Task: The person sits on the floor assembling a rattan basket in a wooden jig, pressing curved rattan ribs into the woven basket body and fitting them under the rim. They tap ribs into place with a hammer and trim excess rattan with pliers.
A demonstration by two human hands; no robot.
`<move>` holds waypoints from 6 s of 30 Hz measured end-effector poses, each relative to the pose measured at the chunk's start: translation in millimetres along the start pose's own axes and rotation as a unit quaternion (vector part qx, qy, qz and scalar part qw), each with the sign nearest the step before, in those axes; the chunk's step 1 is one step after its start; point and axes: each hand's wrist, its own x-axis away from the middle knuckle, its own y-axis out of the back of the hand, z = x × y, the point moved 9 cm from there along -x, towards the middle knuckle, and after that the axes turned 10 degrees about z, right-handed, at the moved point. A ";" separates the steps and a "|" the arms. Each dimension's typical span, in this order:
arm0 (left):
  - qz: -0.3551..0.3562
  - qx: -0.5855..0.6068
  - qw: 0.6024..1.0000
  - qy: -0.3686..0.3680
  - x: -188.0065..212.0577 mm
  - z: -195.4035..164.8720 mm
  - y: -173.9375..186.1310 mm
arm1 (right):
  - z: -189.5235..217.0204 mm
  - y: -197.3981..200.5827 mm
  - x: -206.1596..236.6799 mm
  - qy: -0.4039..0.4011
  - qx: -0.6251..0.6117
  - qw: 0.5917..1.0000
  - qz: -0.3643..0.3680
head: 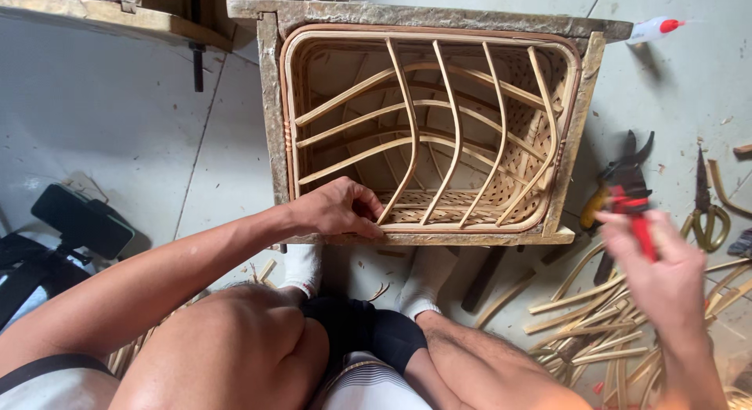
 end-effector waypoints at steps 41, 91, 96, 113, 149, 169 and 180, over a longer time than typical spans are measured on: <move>-0.019 -0.166 0.985 -0.050 -0.2 -22.3 -5.3 | 255.1 -155.4 -41.5 0.337 0.675 0.596 0.274; -0.294 0.244 0.910 -0.159 123.8 101.3 49.5 | 188.4 -151.2 -31.1 0.056 0.018 0.915 0.400; -0.334 0.191 0.913 -0.137 123.9 95.4 41.5 | 199.6 -152.3 -29.0 0.051 0.119 0.904 0.407; -0.409 0.092 0.898 -0.136 117.4 85.9 43.0 | 290.2 -212.1 -73.0 0.102 0.366 0.787 0.487; -0.543 -0.268 0.748 -0.271 188.6 11.0 31.9 | 159.8 -12.8 -1.7 0.076 0.130 0.988 -0.020; -0.238 -0.587 0.747 -0.203 125.7 -0.5 -55.9 | -177.9 -209.2 180.4 -0.231 0.095 0.957 -0.145; -0.322 -0.691 0.643 -0.078 120.8 82.0 -45.0 | -265.9 -30.8 86.4 -0.242 0.021 0.918 -0.313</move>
